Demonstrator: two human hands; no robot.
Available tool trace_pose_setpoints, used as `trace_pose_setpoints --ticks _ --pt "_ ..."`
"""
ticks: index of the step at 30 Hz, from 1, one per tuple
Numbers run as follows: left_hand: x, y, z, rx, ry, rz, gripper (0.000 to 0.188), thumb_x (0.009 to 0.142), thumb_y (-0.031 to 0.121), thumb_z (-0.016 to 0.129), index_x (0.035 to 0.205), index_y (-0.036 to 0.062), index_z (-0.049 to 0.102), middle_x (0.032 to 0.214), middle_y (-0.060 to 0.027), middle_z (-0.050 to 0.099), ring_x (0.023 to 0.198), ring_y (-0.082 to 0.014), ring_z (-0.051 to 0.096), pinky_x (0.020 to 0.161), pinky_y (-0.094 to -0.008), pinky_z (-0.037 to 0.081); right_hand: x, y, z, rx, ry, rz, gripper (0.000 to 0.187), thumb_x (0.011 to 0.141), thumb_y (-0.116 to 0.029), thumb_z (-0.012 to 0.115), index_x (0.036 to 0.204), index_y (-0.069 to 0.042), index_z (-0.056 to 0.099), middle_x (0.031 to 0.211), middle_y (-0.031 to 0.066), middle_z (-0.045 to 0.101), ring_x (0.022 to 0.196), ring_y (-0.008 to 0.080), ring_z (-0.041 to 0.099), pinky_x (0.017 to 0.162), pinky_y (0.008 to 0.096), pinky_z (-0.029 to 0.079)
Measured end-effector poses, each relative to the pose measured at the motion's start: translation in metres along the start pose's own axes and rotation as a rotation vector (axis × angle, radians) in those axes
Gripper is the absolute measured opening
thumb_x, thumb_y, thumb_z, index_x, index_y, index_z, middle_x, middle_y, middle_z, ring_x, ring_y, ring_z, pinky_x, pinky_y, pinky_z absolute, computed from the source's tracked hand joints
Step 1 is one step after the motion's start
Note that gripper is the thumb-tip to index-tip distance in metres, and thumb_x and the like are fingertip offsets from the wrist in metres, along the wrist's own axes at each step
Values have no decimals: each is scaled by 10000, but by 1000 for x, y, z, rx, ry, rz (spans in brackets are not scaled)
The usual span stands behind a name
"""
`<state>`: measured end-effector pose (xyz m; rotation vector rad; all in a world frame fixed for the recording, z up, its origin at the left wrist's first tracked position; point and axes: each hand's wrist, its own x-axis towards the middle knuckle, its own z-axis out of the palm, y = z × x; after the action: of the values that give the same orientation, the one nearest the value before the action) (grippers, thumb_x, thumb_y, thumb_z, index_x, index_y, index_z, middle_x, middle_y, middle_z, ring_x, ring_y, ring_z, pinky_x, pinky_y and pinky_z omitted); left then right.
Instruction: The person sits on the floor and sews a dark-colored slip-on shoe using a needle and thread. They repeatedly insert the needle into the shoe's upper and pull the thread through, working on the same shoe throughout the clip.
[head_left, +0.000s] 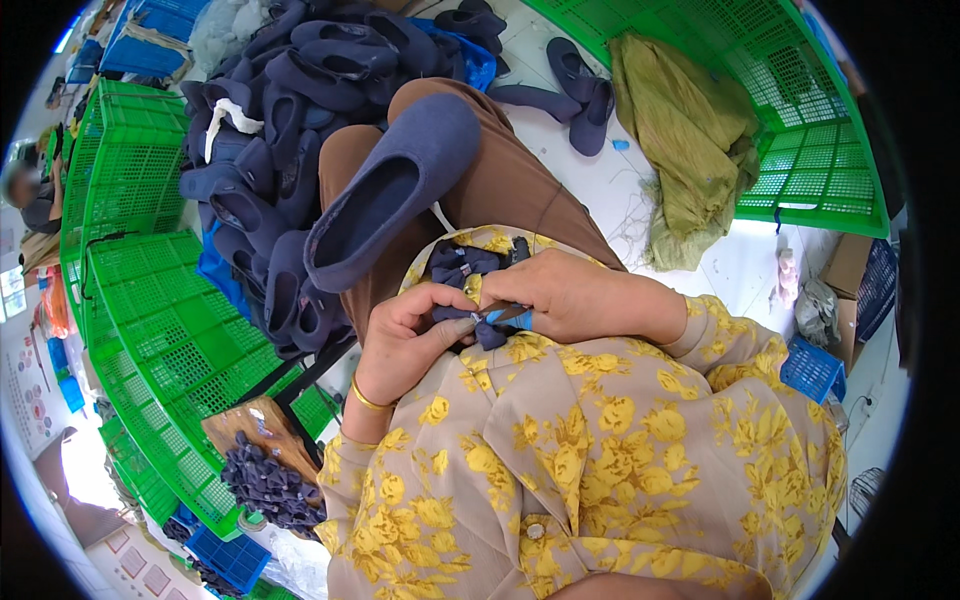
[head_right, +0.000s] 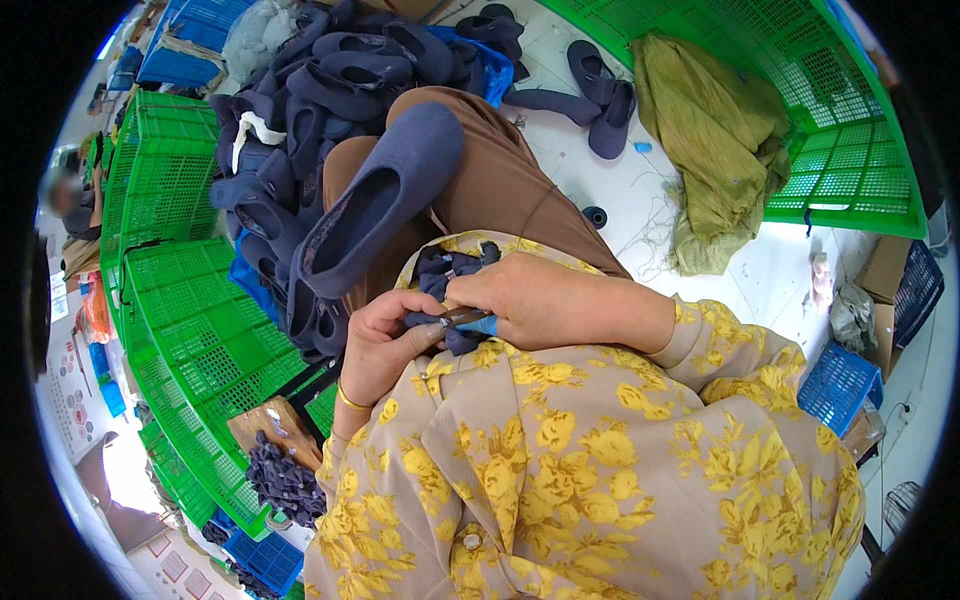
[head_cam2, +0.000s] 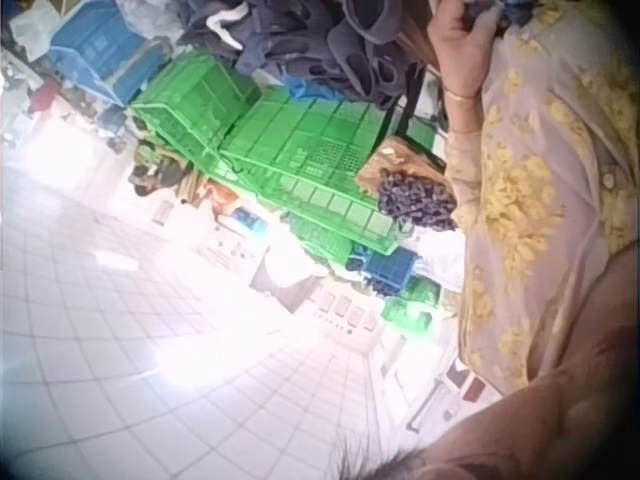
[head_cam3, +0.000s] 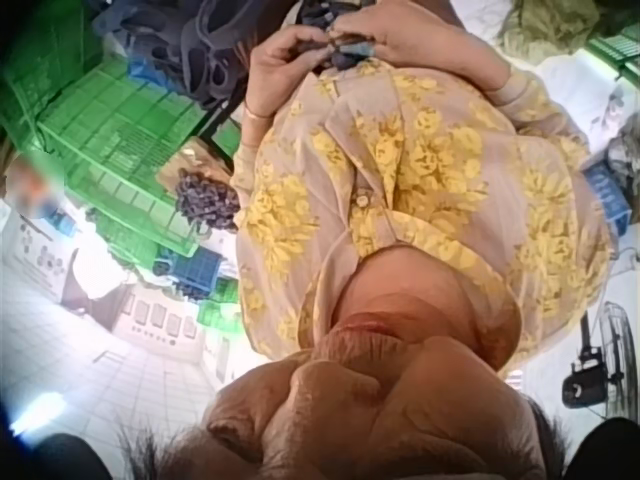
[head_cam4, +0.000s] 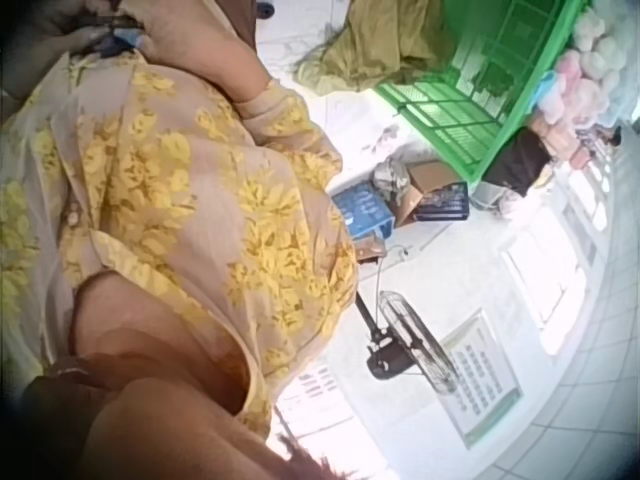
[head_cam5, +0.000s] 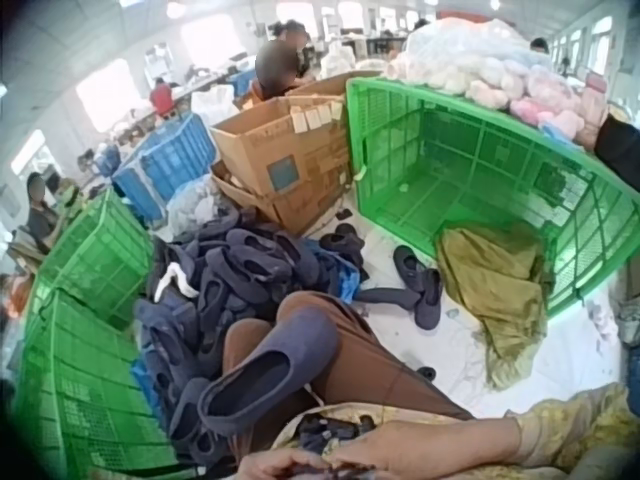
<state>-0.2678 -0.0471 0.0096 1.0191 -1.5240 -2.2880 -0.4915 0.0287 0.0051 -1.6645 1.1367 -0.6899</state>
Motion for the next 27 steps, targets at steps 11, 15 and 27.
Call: trace_pose_setpoints --ticks 11,15,27 --pt "4 -2 2 -99 -4 -26 124 905 17 676 1020 -3 635 903 -44 683 741 -74 624 690 -205 513 -1 8 8 192 96 6 153 920 -149 634 1023 -60 565 842 105 663 738 271 654 669 342 483" --pt "6 5 5 -224 84 -10 108 918 0 639 1019 -19 604 879 -85 681 729 -120 650 680 -249 550 3 6 0 138 242 12 114 943 -120 603 1027 -53 570 887 113 662 795 234 657 700 336 490" --pt "8 23 5 -226 264 181 95 917 -8 578 1005 -40 566 809 -128 669 668 -165 653 666 -302 572 -21 -143 -29 1338 -82 -576 329 887 -302 725 859 0 597 693 83 565 550 208 528 489 302 389"
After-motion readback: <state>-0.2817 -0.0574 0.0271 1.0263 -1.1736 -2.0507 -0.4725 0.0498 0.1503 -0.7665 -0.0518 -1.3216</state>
